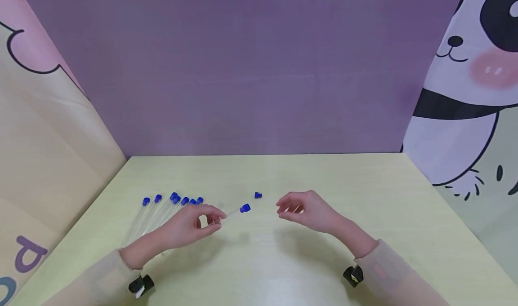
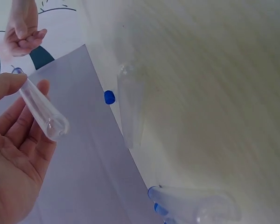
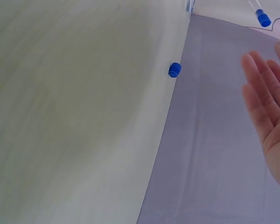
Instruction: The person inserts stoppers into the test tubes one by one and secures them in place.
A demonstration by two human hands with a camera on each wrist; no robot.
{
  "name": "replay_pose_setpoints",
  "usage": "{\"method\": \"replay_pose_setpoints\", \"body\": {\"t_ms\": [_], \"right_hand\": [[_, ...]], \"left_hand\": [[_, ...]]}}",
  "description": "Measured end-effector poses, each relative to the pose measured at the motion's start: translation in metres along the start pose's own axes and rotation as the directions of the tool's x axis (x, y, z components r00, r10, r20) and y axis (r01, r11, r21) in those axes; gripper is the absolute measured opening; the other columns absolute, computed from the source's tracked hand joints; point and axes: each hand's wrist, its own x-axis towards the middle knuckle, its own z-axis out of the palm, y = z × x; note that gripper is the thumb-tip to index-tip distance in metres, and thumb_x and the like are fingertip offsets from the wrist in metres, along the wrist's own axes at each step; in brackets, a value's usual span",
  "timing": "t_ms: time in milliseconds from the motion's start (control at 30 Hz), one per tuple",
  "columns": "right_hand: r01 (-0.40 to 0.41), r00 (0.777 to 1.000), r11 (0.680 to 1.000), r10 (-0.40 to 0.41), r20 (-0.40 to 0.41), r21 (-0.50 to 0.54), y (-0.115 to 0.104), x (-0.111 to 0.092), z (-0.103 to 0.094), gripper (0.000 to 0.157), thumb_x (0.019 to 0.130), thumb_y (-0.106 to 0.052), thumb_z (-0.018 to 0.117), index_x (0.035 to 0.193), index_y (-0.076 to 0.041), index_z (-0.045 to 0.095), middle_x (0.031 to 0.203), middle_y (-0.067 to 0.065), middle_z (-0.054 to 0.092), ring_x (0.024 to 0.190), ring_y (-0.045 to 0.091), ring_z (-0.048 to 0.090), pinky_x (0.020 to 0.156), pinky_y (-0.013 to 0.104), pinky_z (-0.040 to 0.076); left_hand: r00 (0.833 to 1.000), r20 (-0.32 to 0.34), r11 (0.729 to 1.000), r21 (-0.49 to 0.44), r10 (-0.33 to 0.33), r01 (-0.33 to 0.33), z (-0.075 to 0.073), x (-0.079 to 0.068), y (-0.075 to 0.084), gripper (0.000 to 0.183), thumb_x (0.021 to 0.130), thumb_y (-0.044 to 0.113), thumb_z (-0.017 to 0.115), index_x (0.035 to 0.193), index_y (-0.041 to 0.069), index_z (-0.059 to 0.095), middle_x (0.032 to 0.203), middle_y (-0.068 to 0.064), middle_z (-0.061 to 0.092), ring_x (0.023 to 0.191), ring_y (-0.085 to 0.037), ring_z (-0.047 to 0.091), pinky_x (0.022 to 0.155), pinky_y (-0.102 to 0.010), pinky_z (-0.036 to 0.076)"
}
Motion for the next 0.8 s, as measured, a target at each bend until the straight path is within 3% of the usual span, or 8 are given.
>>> {"method": "replay_pose_setpoints", "body": {"t_ms": [133,400,633,800], "right_hand": [[0.002,1.000,1.000,-0.002,0.005,-0.017,0.000,0.000,-0.001,0.022,0.089,-0.015,0.072,0.109,-0.008,0.068,0.096,0.002,0.071,0.082,0.010,0.066,0.074,0.028,0.054],[0.004,1.000,0.999,-0.004,0.008,-0.053,0.003,-0.001,-0.001,0.023,0.088,-0.013,0.073,0.109,-0.004,0.068,0.095,-0.005,0.071,0.081,0.008,0.065,0.074,0.028,0.054],[0.015,1.000,0.998,-0.014,0.011,-0.066,0.006,0.000,-0.001,0.022,0.088,-0.013,0.073,0.109,-0.006,0.068,0.094,-0.006,0.070,0.081,0.007,0.064,0.073,0.028,0.053],[0.036,0.999,0.996,-0.035,0.018,-0.082,0.009,0.003,0.000,0.021,0.089,-0.013,0.073,0.109,-0.007,0.068,0.094,-0.007,0.070,0.081,0.006,0.064,0.073,0.029,0.054]], "left_hand": [[0.999,-0.031,1.000,0.030,0.008,-0.007,-0.003,-0.002,-0.003,0.016,0.088,0.010,0.071,0.104,0.010,0.072,0.084,0.014,0.063,0.076,-0.004,0.055,0.054,-0.022,0.045],[1.000,-0.032,1.000,0.014,-0.001,0.001,-0.009,-0.010,-0.008,0.018,0.088,0.009,0.071,0.106,0.006,0.071,0.086,0.013,0.063,0.076,-0.004,0.055,0.053,-0.022,0.044],[0.999,-0.030,0.999,0.041,-0.022,0.023,-0.017,-0.018,-0.013,0.024,0.084,0.007,0.074,0.108,0.003,0.070,0.081,0.015,0.062,0.074,-0.003,0.056,0.067,-0.032,0.051],[0.998,-0.046,0.997,0.070,-0.042,0.045,-0.023,-0.023,-0.023,0.025,0.083,0.008,0.075,0.107,0.005,0.069,0.079,0.015,0.063,0.072,-0.004,0.055,0.062,-0.027,0.048]]}}
